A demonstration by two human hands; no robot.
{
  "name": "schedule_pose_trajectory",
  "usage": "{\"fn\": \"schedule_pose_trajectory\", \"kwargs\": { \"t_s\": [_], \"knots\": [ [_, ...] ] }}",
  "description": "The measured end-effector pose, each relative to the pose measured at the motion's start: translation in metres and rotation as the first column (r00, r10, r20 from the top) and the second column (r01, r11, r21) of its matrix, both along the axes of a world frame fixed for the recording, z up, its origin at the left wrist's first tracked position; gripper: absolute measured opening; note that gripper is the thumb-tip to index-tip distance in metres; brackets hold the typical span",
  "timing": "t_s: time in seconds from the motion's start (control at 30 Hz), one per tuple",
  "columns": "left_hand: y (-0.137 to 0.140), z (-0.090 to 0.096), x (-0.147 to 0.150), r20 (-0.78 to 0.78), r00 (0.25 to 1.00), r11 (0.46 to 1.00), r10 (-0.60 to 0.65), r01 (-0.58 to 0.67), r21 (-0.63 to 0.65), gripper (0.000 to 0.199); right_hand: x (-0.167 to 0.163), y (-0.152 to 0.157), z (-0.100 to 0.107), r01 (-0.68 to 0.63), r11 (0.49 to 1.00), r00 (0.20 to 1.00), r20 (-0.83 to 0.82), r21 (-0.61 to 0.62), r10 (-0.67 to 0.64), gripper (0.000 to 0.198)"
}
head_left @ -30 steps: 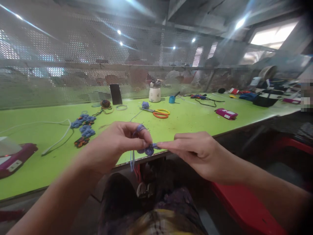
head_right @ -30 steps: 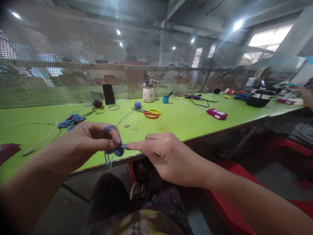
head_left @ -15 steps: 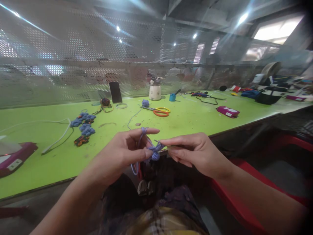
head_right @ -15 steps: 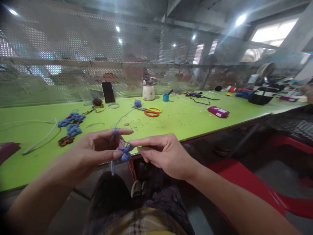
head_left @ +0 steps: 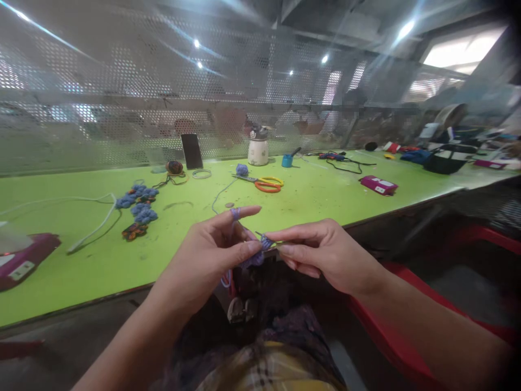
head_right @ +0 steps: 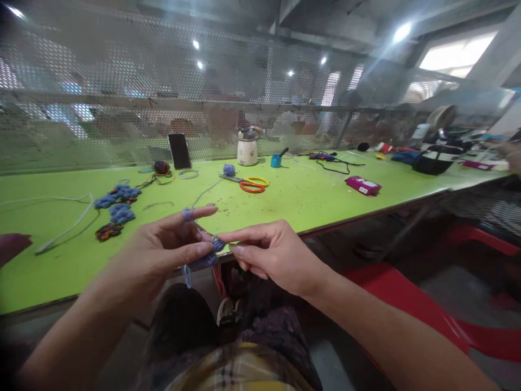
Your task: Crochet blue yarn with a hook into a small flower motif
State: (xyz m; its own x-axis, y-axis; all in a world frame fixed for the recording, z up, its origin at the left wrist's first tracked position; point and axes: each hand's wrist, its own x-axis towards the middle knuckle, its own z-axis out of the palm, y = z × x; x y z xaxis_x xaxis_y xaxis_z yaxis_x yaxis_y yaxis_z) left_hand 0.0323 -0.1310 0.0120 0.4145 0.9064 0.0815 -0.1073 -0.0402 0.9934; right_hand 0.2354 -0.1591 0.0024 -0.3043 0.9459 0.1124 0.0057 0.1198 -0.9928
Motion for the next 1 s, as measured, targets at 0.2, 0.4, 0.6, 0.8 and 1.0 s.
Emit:
{"fn": "schedule_pose_trajectory", "kwargs": {
  "t_s": [0.2,0.4,0.6,0.8,1.0],
  "knots": [
    [-0.002,0.004,0.001,-0.216,0.976,0.988,0.014,0.02,0.154,0.07,-0.002,0.004,0.009,-0.003,0.999,0.998,0.069,-0.053,0.007,0.027],
    [-0.006,-0.019,0.012,-0.333,0.827,0.709,0.454,-0.109,0.697,0.048,-0.021,0.016,-0.006,0.102,0.981,0.986,-0.114,-0.167,-0.122,0.021],
    [-0.004,-0.022,0.009,0.061,0.935,0.887,0.35,-0.352,0.299,0.042,-0.042,0.008,-0.027,0.106,0.987,0.844,-0.514,-0.121,-0.154,0.02],
    [-0.004,-0.003,-0.004,0.31,0.945,0.993,0.102,-0.076,-0.095,0.043,-0.027,0.004,-0.022,0.009,0.999,0.93,-0.368,0.047,0.009,0.028],
    [-0.01,-0.002,-0.003,0.309,0.946,0.992,0.096,-0.065,-0.11,0.044,-0.014,-0.002,-0.005,0.064,0.986,0.995,-0.091,0.156,-0.05,0.039]
  ]
}}
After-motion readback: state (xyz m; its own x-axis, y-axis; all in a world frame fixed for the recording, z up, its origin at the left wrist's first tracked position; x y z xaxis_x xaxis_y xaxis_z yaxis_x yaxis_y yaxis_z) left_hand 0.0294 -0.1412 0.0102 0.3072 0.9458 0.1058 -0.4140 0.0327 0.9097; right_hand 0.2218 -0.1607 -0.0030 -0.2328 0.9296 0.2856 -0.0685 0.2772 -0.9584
